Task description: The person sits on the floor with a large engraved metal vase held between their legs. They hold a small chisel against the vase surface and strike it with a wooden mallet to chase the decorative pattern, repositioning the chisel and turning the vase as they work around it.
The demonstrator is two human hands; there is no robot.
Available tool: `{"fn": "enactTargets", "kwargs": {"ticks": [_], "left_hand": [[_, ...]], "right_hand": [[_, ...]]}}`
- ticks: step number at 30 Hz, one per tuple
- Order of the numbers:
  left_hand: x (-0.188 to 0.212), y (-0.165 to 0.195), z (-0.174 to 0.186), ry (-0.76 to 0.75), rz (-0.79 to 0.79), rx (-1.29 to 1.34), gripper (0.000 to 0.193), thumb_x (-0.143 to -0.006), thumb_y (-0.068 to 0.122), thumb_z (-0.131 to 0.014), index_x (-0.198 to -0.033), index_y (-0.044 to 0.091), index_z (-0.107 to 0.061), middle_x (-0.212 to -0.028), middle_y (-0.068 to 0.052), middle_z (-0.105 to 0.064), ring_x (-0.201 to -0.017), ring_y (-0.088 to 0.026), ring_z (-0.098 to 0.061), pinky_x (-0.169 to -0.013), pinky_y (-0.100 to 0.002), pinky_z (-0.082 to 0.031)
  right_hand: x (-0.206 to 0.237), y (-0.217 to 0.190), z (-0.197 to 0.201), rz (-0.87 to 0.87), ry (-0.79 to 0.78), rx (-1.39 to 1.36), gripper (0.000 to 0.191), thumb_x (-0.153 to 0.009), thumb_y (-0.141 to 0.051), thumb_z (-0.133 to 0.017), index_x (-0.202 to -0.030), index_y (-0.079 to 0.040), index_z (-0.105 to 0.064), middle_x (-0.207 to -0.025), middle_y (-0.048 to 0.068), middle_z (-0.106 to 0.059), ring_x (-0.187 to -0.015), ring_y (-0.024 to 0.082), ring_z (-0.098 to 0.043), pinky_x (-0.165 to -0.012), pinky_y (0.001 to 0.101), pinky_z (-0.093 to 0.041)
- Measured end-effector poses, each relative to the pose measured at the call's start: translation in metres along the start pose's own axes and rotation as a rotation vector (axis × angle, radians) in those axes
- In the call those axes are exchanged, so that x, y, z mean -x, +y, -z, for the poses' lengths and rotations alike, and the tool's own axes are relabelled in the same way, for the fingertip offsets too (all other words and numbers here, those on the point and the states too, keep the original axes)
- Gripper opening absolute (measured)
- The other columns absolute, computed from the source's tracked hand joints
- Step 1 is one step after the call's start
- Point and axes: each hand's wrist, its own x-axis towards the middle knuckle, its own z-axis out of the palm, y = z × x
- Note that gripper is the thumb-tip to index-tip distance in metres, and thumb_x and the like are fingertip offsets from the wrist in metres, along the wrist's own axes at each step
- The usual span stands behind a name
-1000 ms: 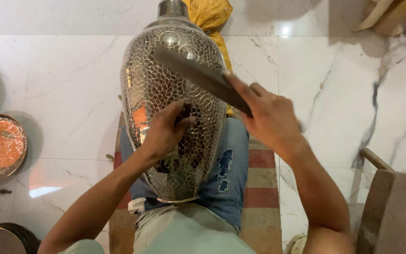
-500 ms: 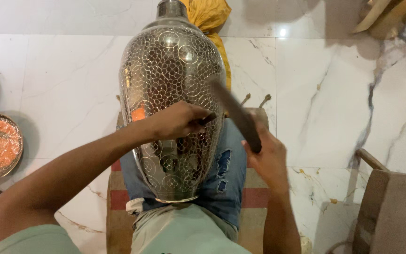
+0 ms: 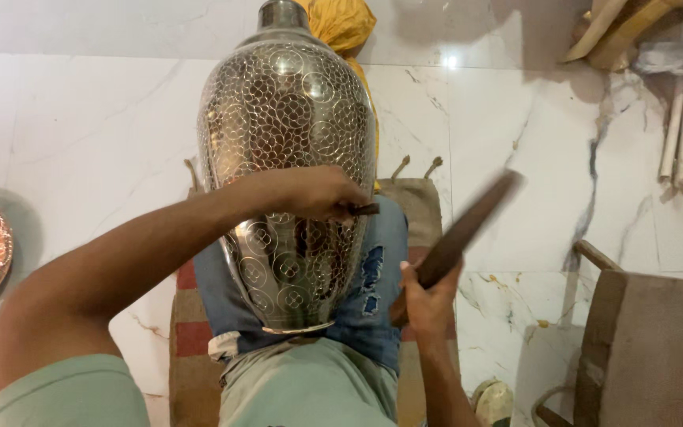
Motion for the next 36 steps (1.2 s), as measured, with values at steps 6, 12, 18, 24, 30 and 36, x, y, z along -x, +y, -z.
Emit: {"fn": "enactTargets", "kwargs": {"ticks": [6, 12, 18, 24, 30, 36], "left_hand": [[0.038, 0.005, 0.013, 0.787, -0.029, 0.409, 0.036, -0.102, 0.013, -0.064, -0.136, 0.004, -0.058, -0.109, -0.012, -0.073, -0.092, -0.022, -0.075, -0.085, -0.038, -0.063], [0.155, -0.034, -0.043, 1.636, 0.32, 0.782, 0.038, -0.105, 0.011, -0.065, -0.136, -0.002, -0.05, -0.112, -0.011, -0.063, -0.103, -0.023, -0.074, -0.087, -0.038, -0.063], [0.205, -0.064, -0.207, 1.898, 0.716, 1.156, 0.034, -0.104, 0.011, -0.058, -0.136, 0.001, -0.058, -0.095, -0.007, -0.061, -0.075, -0.017, -0.058, -0.063, -0.032, -0.048], [0.204, -0.08, -0.258, 1.959, 0.674, 1.319, 0.025, -0.104, 0.014, -0.06, -0.126, 0.003, -0.065, -0.083, -0.002, -0.056, -0.065, -0.008, -0.05, -0.057, -0.026, -0.045], [0.174, -0.088, -0.194, 1.85, 0.595, 1.348, 0.031, -0.099, 0.026, -0.062, -0.123, 0.008, -0.065, -0.097, -0.001, -0.065, -0.059, -0.008, -0.047, -0.053, -0.026, -0.042], [0.13, -0.117, -0.135, 1.904, 0.44, 1.337, 0.035, -0.099, 0.036, -0.061, -0.124, 0.012, -0.066, -0.107, -0.002, -0.069, -0.064, -0.005, -0.047, -0.055, -0.023, -0.04]], "right_hand": [[0.029, 0.019, -0.005, 0.164, -0.042, 0.485, 0.083, -0.088, -0.024, -0.075, -0.158, -0.016, -0.031, -0.114, 0.018, -0.075, -0.098, 0.034, -0.076, -0.085, 0.0428, -0.057], [0.003, 0.078, 0.01, 0.172, -0.009, 0.722, 0.09, -0.083, -0.019, -0.079, -0.156, -0.005, -0.029, -0.132, 0.034, -0.058, -0.107, 0.049, -0.063, -0.082, 0.0517, -0.052], [-0.045, 0.109, 0.021, -0.122, -0.179, 1.06, 0.051, -0.085, -0.025, -0.076, -0.13, -0.003, -0.066, -0.115, 0.028, -0.073, -0.11, 0.041, -0.071, -0.094, 0.0465, -0.056], [-0.078, 0.084, -0.02, -0.072, -0.033, 0.465, 0.052, -0.101, -0.036, -0.055, -0.138, -0.001, -0.061, -0.132, 0.026, -0.069, -0.122, 0.039, -0.066, -0.104, 0.044, -0.05], [-0.115, 0.045, -0.084, 0.047, -0.276, 0.509, 0.054, -0.11, -0.038, -0.046, -0.146, 0.002, -0.05, -0.143, 0.028, -0.058, -0.132, 0.041, -0.054, -0.111, 0.0456, -0.041], [-0.135, 0.021, -0.117, 0.144, -0.159, 0.543, 0.054, -0.11, -0.038, -0.045, -0.145, 0.001, -0.051, -0.142, 0.027, -0.058, -0.131, 0.041, -0.055, -0.11, 0.0457, -0.042]]}}
